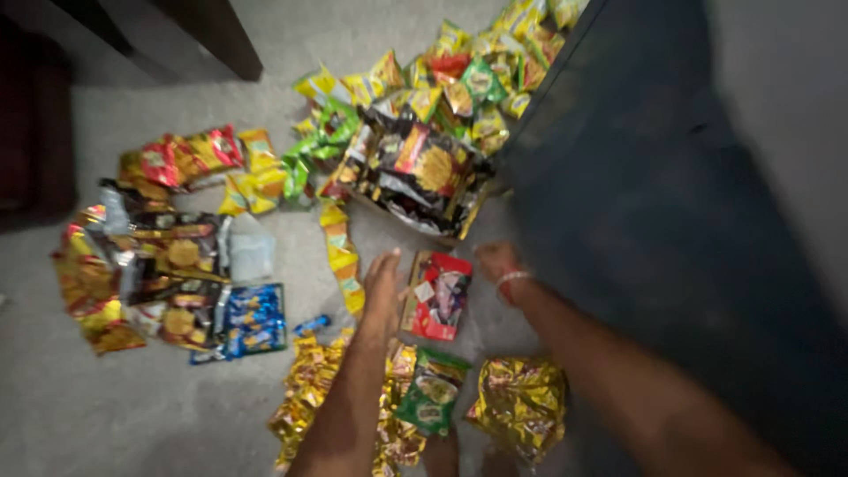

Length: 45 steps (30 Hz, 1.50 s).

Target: The person organizes various items on a table covered with newspapers. They fold a cloth bag, stack newspapers, and arrange plastic bottles. They then pick up multiple snack packets from the floor and place them into a cardboard box on the table.

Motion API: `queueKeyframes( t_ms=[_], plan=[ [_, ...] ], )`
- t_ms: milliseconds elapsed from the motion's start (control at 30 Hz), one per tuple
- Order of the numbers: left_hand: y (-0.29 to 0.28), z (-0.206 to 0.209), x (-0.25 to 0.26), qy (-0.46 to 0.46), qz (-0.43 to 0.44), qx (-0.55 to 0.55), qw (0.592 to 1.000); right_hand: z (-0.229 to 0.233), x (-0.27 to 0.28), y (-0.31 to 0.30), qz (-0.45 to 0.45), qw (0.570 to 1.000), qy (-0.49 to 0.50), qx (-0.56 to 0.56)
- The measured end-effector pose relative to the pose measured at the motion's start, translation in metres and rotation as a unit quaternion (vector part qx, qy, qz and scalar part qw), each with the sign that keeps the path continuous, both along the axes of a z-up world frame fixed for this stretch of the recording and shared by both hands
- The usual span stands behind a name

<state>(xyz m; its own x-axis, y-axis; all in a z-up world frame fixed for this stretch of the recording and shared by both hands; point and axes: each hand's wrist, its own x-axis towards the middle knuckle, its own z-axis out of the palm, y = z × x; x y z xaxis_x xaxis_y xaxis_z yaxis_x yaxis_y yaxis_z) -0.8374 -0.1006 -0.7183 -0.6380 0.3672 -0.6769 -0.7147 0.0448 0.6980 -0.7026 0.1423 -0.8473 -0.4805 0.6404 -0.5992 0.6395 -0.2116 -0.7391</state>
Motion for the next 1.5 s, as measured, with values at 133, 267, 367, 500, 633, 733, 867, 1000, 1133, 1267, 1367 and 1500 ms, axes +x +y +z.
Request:
queueKeyframes(
  t_ms=[133, 267, 367, 500, 633, 733, 867, 1000, 1133, 1267, 1367, 1500],
  plan=[
    [0.018, -0.042, -0.010, -0.050, 0.011, 0.074, 0.996, -0.068, -0.048, 0.042, 0.489, 0.699, -0.158, 0.497],
    [0.008, -0.064, -0.006, -0.051, -0.005, 0.060, 0.997, -0.108, -0.068, 0.056, 0.466, 0.789, -0.189, 0.353],
    [0.001, -0.067, -0.012, -0.058, 0.004, 0.043, 0.997, -0.112, -0.066, 0.063, 0.449, 0.815, -0.189, 0.314],
    [-0.015, -0.067, -0.024, -0.043, -0.012, 0.013, 0.999, -0.112, -0.070, 0.064, 0.406, 0.836, -0.186, 0.319],
    [-0.029, -0.062, -0.032, -0.019, -0.023, -0.021, 0.999, -0.098, -0.076, 0.066, 0.307, 0.879, -0.158, 0.328],
    [-0.034, -0.054, -0.041, -0.001, -0.011, -0.029, 1.000, -0.071, -0.072, 0.066, 0.211, 0.909, -0.127, 0.337],
    [-0.033, -0.041, -0.068, 0.028, 0.005, -0.047, 0.998, -0.010, -0.074, 0.057, 0.108, 0.934, -0.048, 0.337],
    [-0.034, -0.007, -0.093, 0.065, 0.036, -0.018, 0.997, 0.081, -0.080, 0.034, 0.069, 0.943, -0.002, 0.325],
    [-0.033, 0.076, -0.114, 0.022, 0.117, 0.008, 0.993, 0.197, -0.090, -0.003, -0.032, 0.991, 0.123, 0.029],
    [-0.052, 0.186, -0.127, 0.049, 0.109, -0.022, 0.993, 0.324, -0.077, -0.038, 0.054, 0.984, 0.121, 0.116],
    [-0.072, 0.266, -0.127, 0.061, 0.100, -0.021, 0.993, 0.416, -0.066, -0.053, 0.099, 0.972, 0.090, 0.192],
    [-0.110, 0.380, -0.087, 0.094, 0.109, -0.032, 0.989, 0.535, -0.038, -0.076, 0.131, 0.972, 0.084, 0.177]
  ],
)
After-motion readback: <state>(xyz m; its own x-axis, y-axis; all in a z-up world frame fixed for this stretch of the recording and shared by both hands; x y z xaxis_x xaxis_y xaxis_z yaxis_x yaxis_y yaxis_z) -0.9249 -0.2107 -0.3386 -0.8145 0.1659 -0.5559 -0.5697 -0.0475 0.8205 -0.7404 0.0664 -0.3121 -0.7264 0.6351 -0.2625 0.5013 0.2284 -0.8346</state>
